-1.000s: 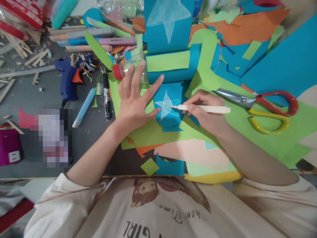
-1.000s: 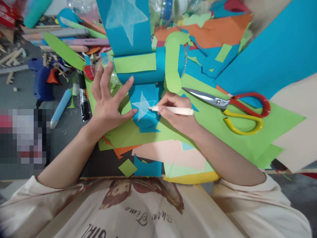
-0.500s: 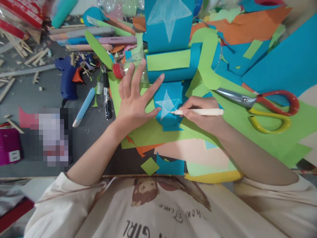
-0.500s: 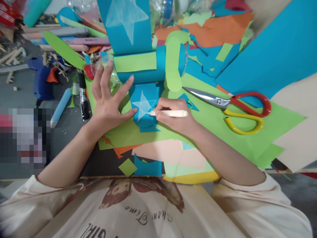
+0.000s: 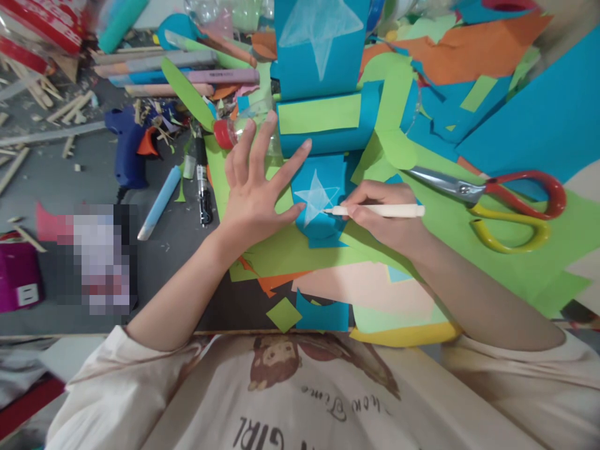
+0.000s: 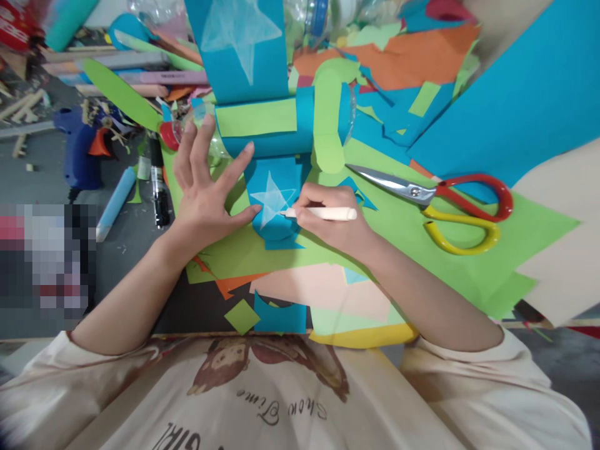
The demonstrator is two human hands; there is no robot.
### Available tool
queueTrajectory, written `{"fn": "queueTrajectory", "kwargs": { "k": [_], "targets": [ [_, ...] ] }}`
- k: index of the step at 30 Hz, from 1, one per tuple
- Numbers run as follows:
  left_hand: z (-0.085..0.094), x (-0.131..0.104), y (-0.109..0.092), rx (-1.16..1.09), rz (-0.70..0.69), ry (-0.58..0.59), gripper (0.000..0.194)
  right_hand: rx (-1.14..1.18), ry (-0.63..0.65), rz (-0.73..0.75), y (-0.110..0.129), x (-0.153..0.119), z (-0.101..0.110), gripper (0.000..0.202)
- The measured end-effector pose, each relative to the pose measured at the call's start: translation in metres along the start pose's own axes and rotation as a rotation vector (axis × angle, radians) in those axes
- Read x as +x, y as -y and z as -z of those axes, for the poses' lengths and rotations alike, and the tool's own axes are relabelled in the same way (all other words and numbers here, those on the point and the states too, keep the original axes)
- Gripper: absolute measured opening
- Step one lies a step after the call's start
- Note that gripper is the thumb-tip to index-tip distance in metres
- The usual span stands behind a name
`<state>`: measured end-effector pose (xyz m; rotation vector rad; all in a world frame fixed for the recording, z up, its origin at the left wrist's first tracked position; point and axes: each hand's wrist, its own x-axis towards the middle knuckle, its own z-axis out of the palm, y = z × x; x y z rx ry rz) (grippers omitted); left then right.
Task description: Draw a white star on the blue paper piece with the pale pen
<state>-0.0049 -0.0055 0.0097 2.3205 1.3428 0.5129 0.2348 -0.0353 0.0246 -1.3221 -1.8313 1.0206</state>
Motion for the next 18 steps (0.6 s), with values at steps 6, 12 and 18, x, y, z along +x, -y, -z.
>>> {"fn": "queueTrajectory", "kwargs": {
  "k": [6, 12, 18],
  "targets": [
    [0.0010, -0.0005, -0.0008, 0.012, -0.015, -0.014, 0.070, 0.014, -0.035, 0.044, -0.0025, -0.0009, -0.0016, 0.025],
    [-0.0003, -0.0005, 0.0001, 0.007, -0.014, -0.016, 0.072, -0.005, -0.013, 0.020, -0.0030, -0.0010, -0.0009, 0.028],
    [-0.0005, -0.0008, 0.0003, -0.003, -0.014, -0.020, 0.071, 0.023, -0.057, 0.068, -0.0042, -0.0008, -0.0022, 0.023]
  ]
}}
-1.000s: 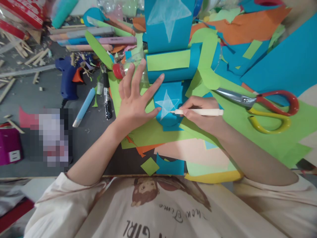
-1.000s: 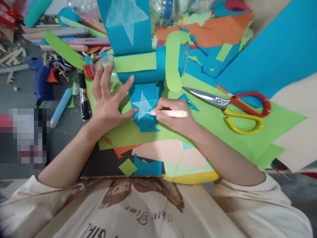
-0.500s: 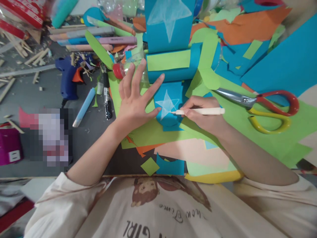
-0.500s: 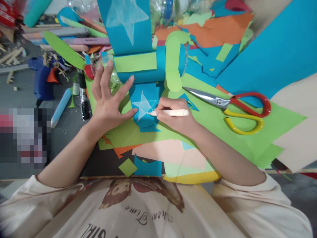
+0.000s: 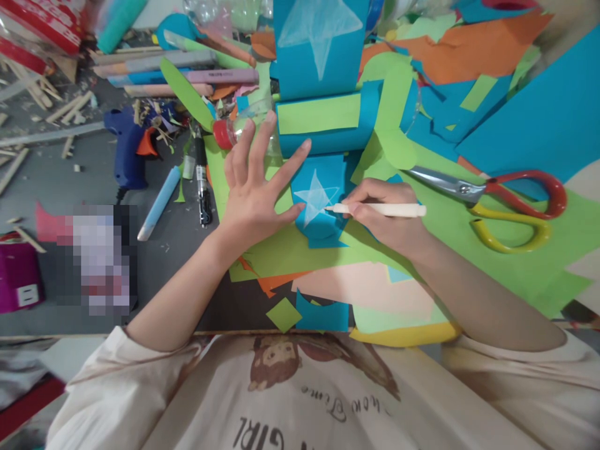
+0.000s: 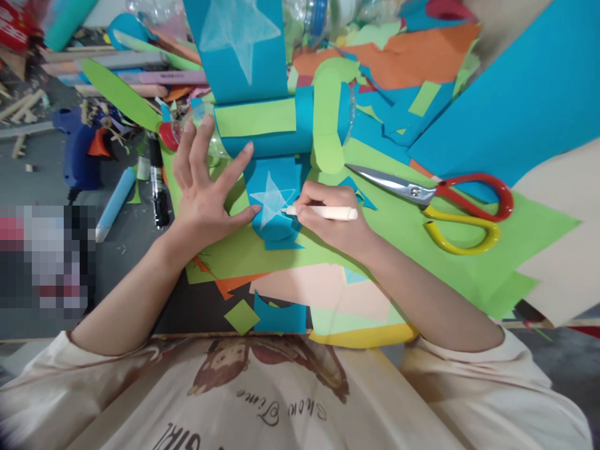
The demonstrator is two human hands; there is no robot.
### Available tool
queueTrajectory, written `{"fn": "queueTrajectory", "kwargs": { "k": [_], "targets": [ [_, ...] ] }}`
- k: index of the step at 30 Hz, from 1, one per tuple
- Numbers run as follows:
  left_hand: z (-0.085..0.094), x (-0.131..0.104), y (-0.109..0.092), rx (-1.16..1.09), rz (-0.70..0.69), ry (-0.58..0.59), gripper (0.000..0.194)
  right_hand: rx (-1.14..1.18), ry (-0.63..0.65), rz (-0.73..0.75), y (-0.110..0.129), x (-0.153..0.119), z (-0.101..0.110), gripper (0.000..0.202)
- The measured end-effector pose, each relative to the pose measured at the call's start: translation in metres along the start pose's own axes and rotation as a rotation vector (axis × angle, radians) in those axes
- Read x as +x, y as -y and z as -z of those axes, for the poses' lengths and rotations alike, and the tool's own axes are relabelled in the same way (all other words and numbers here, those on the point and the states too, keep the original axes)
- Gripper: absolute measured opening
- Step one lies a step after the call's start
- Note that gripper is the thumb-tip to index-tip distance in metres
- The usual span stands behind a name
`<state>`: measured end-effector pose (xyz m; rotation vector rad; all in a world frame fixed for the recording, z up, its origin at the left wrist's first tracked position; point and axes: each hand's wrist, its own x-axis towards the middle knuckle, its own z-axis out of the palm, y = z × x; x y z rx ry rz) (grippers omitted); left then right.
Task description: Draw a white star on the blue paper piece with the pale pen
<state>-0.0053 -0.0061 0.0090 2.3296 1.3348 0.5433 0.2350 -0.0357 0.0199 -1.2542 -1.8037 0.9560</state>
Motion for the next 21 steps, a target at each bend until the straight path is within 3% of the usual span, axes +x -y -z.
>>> {"fn": "queueTrajectory", "kwargs": {
  "k": [15, 21],
  "targets": [
    [0.0003, -0.0002, 0.0003, 0.026, -0.017, -0.006, 0.070, 0.056, 0.011, -0.046, 0.0022, 0.0021, 0.0008, 0.022],
    [0.0005, -0.0002, -0.0002, 0.040, -0.010, -0.008, 0.070, 0.202, -0.026, -0.164, 0.0034, 0.0046, -0.0003, 0.016]
  ]
}}
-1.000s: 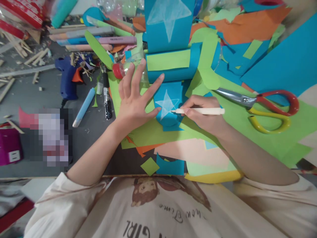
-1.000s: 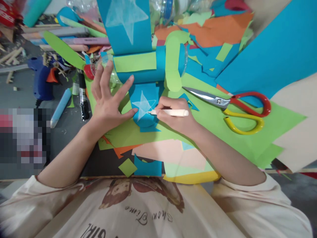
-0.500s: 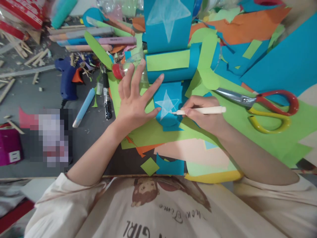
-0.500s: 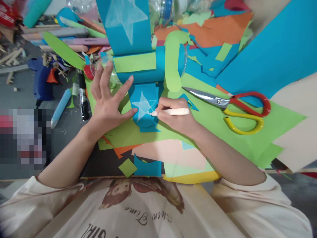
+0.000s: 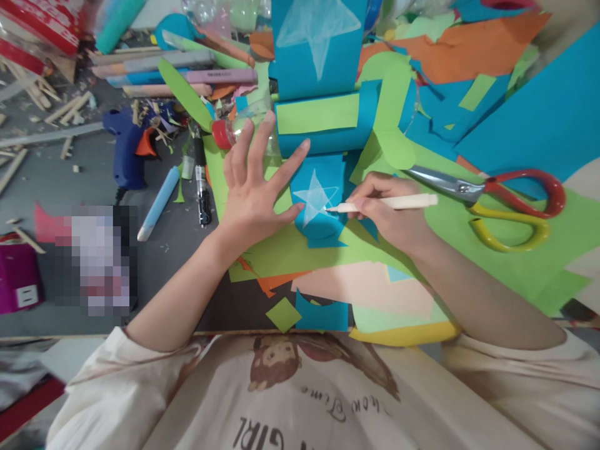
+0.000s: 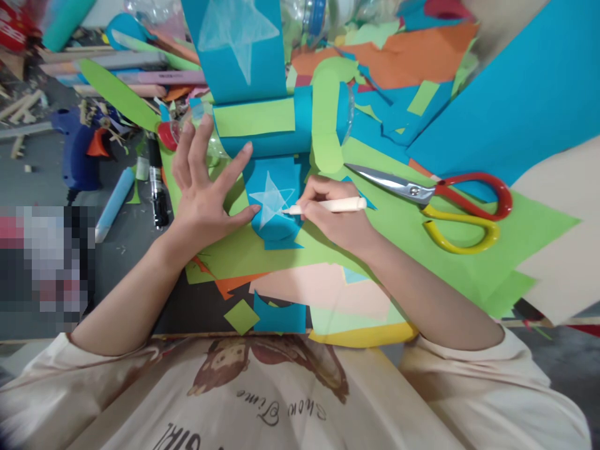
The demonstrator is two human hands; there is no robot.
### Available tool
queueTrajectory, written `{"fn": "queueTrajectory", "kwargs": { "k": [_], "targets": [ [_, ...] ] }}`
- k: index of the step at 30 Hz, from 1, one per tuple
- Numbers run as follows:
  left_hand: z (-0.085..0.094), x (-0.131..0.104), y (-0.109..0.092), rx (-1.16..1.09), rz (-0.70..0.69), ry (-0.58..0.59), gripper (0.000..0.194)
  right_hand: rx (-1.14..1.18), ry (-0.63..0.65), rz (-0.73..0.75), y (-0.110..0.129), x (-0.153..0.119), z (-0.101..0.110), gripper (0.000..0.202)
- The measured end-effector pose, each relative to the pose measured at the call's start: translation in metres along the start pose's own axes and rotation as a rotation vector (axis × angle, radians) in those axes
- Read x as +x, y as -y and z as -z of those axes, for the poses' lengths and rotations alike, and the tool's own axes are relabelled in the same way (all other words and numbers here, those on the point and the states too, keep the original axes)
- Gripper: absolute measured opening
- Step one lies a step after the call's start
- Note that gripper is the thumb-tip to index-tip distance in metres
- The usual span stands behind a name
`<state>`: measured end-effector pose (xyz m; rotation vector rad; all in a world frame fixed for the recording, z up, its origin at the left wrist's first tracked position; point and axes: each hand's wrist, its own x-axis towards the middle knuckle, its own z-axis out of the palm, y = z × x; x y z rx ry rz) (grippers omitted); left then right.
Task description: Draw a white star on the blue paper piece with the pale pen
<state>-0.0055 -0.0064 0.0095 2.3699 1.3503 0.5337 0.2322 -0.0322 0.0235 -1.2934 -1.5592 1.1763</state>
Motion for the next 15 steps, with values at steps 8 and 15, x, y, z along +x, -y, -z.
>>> {"fn": "queueTrajectory", "kwargs": {
  "k": [8, 15],
  "targets": [
    [0.0004, 0.0007, -0.0005, -0.005, 0.009, 0.012, 0.071, -0.002, -0.062, -0.031, 0.0010, 0.0001, -0.0013, 0.032],
    [-0.0019, 0.0006, -0.0008, -0.003, -0.004, -0.004, 0.070, -0.070, -0.039, 0.021, 0.0008, 0.0009, -0.0008, 0.031]
  ]
}}
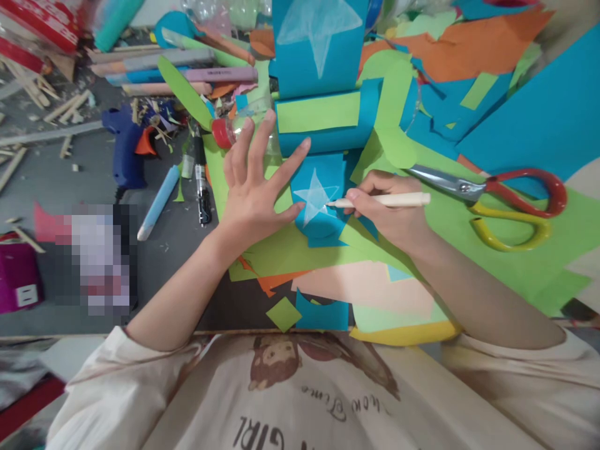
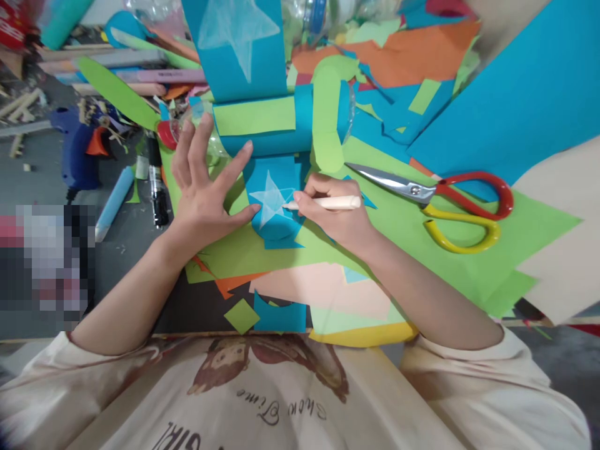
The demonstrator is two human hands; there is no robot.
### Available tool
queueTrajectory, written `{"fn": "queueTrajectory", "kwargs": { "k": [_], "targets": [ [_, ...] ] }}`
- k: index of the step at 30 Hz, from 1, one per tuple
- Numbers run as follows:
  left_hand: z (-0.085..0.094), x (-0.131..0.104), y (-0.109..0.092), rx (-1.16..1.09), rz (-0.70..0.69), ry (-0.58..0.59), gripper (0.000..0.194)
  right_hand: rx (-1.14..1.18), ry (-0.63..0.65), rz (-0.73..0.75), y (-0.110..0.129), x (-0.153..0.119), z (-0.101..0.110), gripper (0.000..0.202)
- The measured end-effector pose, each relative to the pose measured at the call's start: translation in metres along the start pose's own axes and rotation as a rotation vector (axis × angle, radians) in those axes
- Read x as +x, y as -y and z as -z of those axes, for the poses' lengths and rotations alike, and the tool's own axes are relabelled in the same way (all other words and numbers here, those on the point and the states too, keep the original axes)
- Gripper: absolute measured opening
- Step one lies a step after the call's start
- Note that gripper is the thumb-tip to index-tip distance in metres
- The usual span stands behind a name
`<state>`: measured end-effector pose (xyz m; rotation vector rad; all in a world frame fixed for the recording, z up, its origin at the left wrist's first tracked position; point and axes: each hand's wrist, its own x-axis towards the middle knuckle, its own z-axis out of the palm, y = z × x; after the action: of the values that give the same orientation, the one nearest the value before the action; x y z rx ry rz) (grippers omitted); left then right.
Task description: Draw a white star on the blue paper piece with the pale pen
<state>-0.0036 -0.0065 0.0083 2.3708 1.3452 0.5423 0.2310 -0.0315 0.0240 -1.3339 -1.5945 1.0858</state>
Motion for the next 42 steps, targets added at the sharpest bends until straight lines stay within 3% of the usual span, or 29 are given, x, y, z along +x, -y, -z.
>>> {"fn": "queueTrajectory", "kwargs": {
  "k": [6, 14, 23, 32, 42],
  "targets": [
    [0.0022, -0.0003, -0.0008, -0.027, 0.025, 0.030, 0.073, -0.010, 0.015, 0.029, -0.0011, -0.0003, 0.0009, 0.037],
    [0.0009, -0.0006, 0.0014, -0.014, -0.003, 0.002, 0.071, 0.093, -0.037, -0.064, 0.0006, -0.0011, -0.0004, 0.030],
    [0.0021, -0.0001, -0.0005, -0.036, 0.012, 0.009, 0.072, -0.016, -0.004, -0.038, 0.0015, -0.0007, 0.0018, 0.035],
    [0.0027, -0.0002, -0.0015, -0.028, 0.016, 0.011, 0.071, 0.151, -0.072, -0.140, -0.0009, 0.0007, -0.0024, 0.035],
    [0.0018, -0.0005, -0.0016, -0.014, 0.014, 0.001, 0.069, -0.003, -0.034, -0.031, 0.0031, 0.0004, 0.0011, 0.035]
  ]
}}
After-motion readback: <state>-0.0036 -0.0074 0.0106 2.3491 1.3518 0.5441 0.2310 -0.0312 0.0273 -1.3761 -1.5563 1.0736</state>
